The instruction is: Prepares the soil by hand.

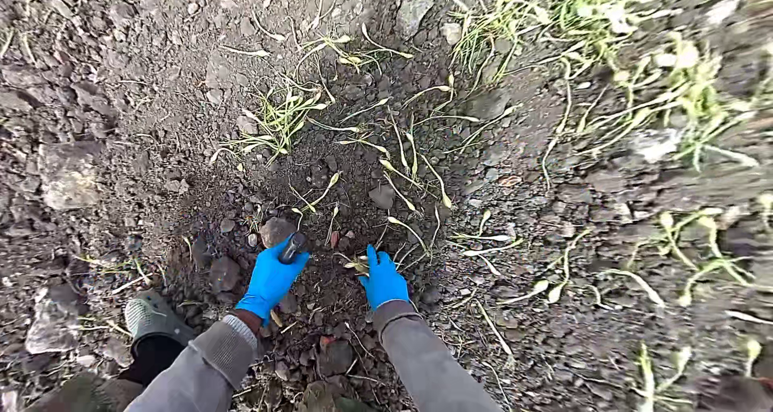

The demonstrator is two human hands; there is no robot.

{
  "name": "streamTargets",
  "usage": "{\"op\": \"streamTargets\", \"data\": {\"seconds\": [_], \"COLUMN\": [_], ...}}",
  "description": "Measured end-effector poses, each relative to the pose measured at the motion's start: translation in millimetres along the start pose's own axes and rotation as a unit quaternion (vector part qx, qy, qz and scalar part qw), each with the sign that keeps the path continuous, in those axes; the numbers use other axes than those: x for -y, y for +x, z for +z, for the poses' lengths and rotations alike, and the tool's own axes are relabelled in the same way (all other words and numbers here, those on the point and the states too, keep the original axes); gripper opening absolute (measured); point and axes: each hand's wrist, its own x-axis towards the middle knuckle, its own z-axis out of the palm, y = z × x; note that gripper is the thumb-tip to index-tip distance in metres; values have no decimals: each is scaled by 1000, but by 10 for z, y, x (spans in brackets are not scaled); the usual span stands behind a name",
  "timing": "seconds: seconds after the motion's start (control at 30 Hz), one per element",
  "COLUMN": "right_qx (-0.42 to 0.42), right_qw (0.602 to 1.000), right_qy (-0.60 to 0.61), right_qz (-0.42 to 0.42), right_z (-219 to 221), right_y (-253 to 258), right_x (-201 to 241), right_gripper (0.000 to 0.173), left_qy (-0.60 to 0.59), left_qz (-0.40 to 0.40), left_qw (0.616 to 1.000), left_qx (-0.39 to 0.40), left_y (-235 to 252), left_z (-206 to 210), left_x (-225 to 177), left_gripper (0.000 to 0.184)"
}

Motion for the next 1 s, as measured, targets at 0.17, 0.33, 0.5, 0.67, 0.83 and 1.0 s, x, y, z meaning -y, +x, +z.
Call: {"op": "streamTargets", "data": {"seconds": [0.17, 0.33, 0.5, 0.67, 0.83, 1.0], "right_qx": [53, -74, 24, 128, 178, -44], "right_qw": [998, 990, 995, 988, 983, 993], "right_qy": [-7, 105, 81, 40, 35, 51], "right_qz": [-24, 61, 43, 73, 12, 93], "right_z": [-242, -491, -245, 68, -234, -975], "right_y": [-281, -691, -667, -513, -537, -299], "right_x": [-151, -1001, -994, -364, -570, -1358], "right_gripper": [63, 55, 55, 76, 75, 60], "left_qy": [34, 82, 140, 171, 182, 188], "left_qz": [-17, -62, -96, -129, -107, -136], "left_qw": [999, 991, 981, 972, 972, 967], "left_qx": [-25, -88, -97, -97, -100, -109], "left_y": [-35, 43, 160, 291, 316, 372], "left_z": [117, 286, 584, 677, 665, 708], "left_x": [-153, -321, -649, -787, -792, -793], "left_gripper": [32, 34, 41, 47, 44, 45]}}
